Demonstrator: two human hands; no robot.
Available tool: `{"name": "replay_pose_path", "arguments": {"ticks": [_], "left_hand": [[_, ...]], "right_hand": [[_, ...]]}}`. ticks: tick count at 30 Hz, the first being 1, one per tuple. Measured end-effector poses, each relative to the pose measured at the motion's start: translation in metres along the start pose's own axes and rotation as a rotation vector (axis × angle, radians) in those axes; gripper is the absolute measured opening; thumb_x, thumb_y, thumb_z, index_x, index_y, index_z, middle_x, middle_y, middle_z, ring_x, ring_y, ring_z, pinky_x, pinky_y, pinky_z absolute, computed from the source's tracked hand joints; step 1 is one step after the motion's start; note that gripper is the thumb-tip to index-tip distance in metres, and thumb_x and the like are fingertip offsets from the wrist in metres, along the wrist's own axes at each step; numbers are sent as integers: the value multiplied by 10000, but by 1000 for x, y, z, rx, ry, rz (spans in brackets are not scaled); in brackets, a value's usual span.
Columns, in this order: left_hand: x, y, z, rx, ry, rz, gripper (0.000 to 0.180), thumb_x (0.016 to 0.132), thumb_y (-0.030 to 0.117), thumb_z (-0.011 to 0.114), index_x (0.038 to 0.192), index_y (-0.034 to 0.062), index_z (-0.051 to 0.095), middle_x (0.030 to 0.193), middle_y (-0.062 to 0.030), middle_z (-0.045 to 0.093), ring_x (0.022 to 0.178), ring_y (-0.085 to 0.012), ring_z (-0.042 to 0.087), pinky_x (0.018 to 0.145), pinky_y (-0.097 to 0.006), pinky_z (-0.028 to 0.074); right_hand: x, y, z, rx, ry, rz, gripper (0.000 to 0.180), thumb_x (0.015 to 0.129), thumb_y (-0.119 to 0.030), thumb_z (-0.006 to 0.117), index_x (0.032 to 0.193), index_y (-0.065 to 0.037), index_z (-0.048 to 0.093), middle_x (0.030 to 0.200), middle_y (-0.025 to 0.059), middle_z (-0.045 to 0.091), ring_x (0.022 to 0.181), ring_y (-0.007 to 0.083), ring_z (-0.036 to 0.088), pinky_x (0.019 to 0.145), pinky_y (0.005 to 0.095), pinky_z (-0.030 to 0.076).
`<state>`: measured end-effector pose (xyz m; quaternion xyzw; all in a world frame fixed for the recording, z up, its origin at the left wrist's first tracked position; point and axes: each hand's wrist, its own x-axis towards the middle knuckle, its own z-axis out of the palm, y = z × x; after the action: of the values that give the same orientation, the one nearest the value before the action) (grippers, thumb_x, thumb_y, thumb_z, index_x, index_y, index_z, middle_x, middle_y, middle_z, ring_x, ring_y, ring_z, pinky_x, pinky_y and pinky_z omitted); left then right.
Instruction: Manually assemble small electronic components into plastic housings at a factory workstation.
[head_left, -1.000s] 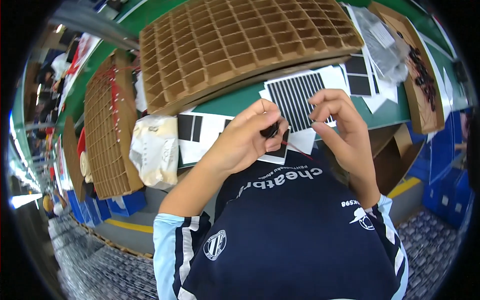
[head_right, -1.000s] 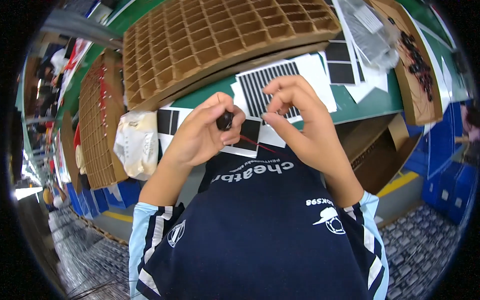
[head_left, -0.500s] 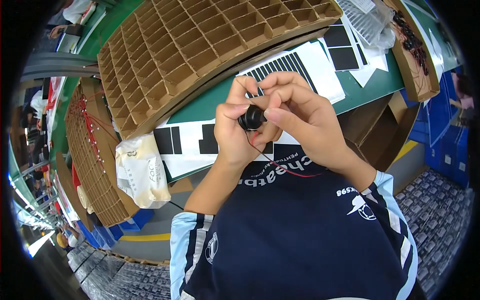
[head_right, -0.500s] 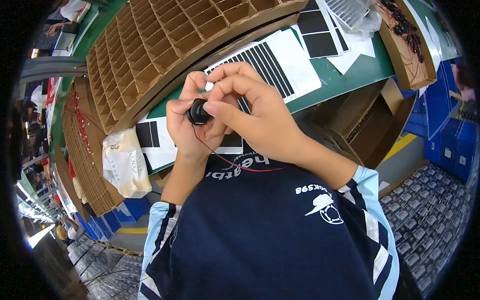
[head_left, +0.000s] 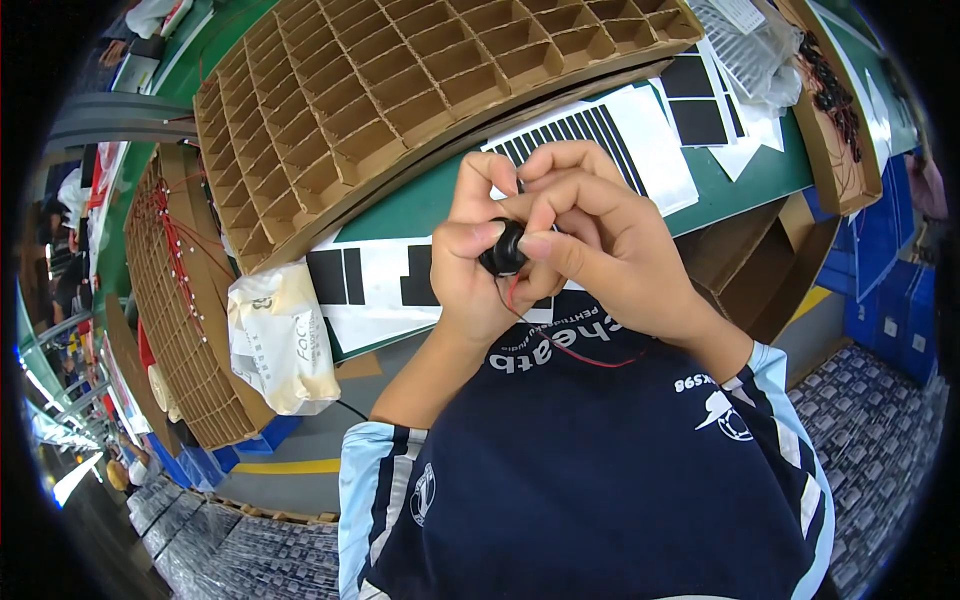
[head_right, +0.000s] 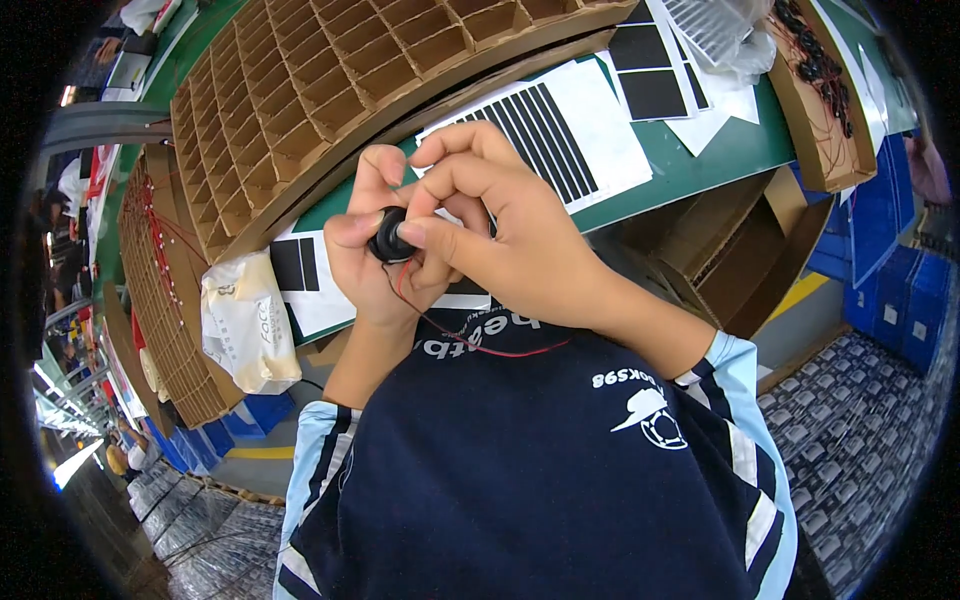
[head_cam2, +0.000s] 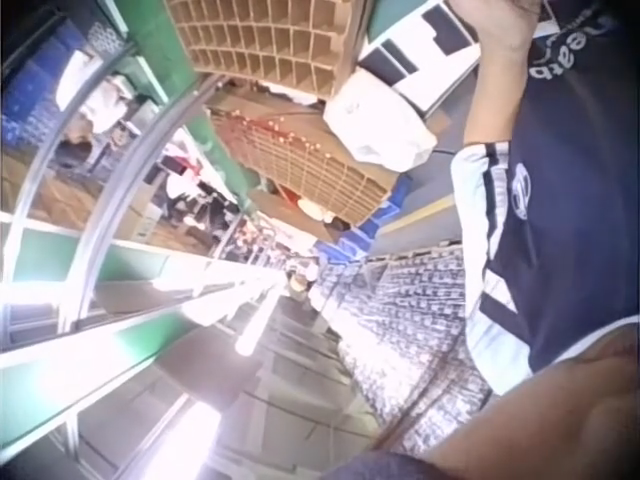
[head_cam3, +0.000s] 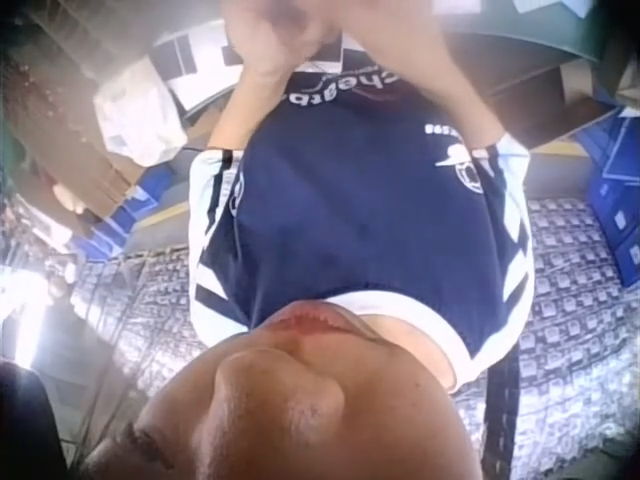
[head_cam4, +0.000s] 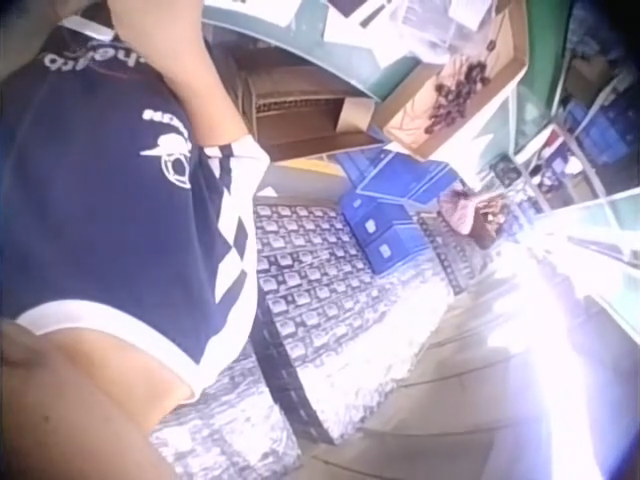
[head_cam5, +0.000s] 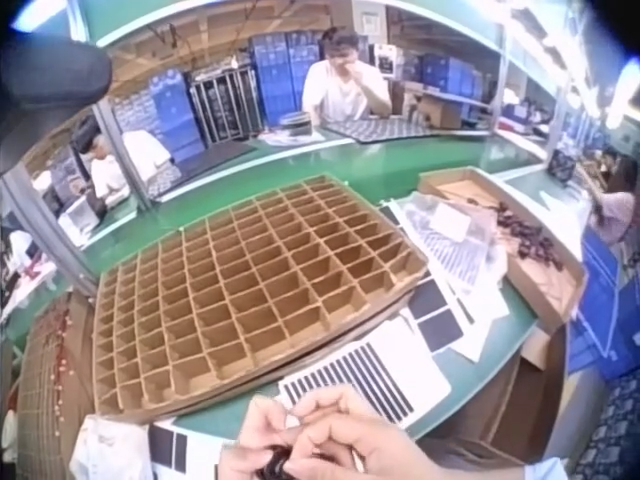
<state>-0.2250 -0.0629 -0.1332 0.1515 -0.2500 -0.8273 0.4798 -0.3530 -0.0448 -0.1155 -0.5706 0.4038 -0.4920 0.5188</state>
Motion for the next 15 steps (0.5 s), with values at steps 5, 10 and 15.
{"name": "replay_pose_path", "arguments": {"ticks": [5, 10, 15], "left_hand": [[-1, 11, 7, 120, -33, -76, 277, 689, 149, 359, 937, 102, 246, 785, -268, 523, 297, -96, 291, 286, -192, 211], [5, 11, 12, 429, 72, -81, 290, 761, 11, 480, 991, 48, 308, 911, -255, 532, 376, -94, 397, 341, -169, 302], [13, 6, -6, 526, 111, -205, 160, 732, 26, 624, 833, 13, 501, 830, -80, 572, 521, -37, 461, 457, -150, 376]], "right_hand": [[-1, 0, -10, -37, 1, 63, 320, 714, -77, 635, 938, -51, 407, 1019, 76, 370, 952, 138, 419, 790, 264, 364], [2, 19, -53, -321, 104, -11, 173, 705, -110, 615, 832, -35, 526, 885, 46, 531, 857, 139, 489, 741, 240, 355], [23, 51, -89, -996, 235, -177, 170, 728, -78, 591, 893, -43, 613, 871, 84, 551, 840, 225, 499, 733, 290, 392]]}}
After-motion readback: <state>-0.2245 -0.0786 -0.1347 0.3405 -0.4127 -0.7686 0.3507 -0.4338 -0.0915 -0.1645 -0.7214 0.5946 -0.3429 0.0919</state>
